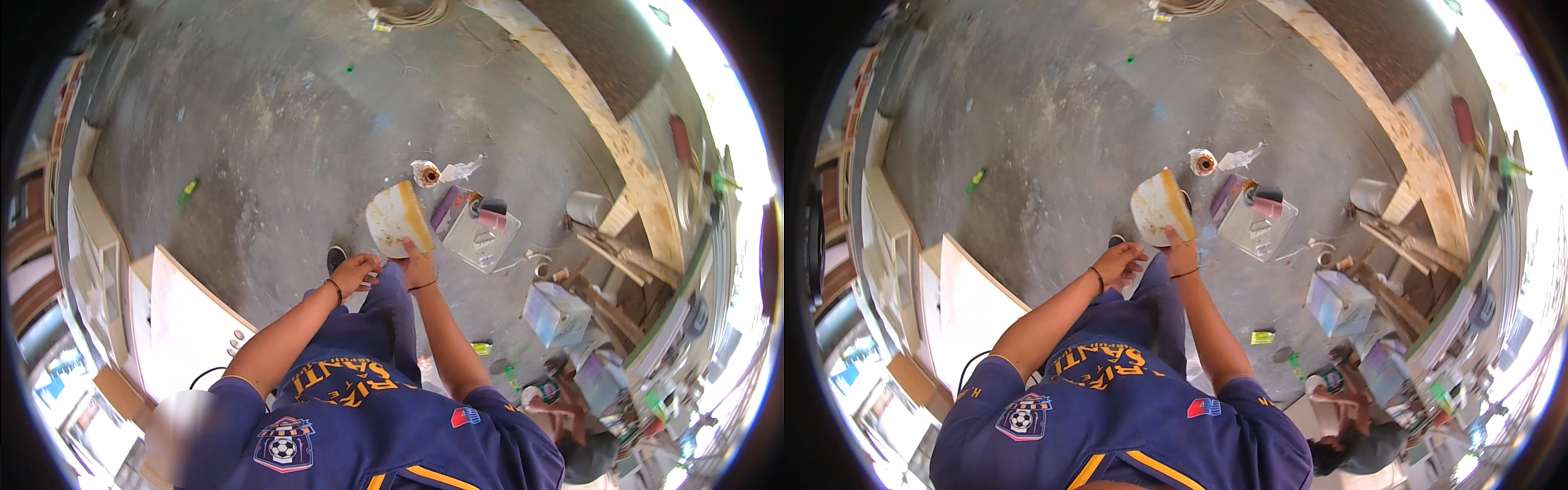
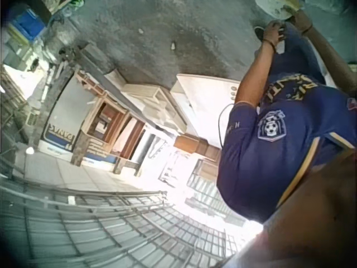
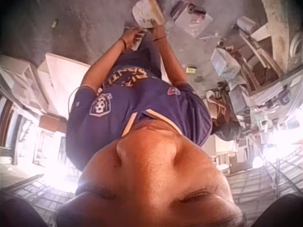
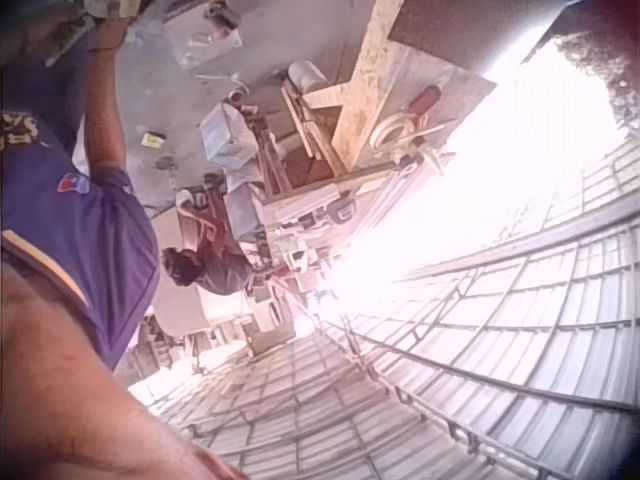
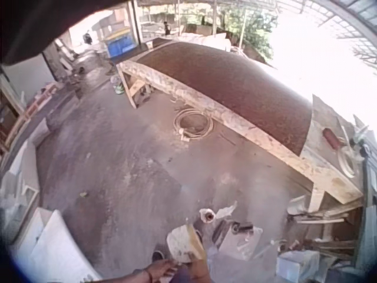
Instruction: The person pours adhesive from a bottle onto a large wooden panel and then spreads it across the surface with a spreading tool.
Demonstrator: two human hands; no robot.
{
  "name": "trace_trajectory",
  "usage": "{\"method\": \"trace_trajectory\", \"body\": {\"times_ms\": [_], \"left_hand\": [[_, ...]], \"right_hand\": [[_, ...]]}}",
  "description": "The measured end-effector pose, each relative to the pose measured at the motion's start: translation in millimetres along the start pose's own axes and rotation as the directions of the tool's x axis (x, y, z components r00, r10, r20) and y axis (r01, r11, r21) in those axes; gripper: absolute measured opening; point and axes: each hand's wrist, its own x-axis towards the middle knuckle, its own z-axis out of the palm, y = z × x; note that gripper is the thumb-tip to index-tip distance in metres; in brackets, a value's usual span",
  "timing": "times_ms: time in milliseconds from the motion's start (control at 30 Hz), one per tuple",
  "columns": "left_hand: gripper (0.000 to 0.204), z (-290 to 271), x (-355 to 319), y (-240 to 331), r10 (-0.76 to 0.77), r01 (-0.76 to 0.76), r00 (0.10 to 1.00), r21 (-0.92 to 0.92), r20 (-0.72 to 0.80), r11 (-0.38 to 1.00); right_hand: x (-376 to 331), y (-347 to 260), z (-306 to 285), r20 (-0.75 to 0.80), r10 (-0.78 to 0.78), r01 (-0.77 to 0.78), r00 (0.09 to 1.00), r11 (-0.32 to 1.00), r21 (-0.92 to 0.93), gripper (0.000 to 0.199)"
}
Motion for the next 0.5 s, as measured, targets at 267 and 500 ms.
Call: {"method": "trace_trajectory", "body": {"times_ms": [267,500], "left_hand": [[0.046,-117.3,-80.7,9.7,0.396,-0.036,0.908,0.917,-0.137,0.398],[0.087,-177.5,-263.0,-196.9,-0.632,0.614,0.689,0.75,-0.356,0.247]], "right_hand": [[94.0,9.2,-101.6,-0.082,-0.04,-0.069,0.996,0.262,-0.963,0.058],[80.7,2.4,-90.2,0.101,-0.022,0.101,0.995,0.399,-0.911,0.059]]}}
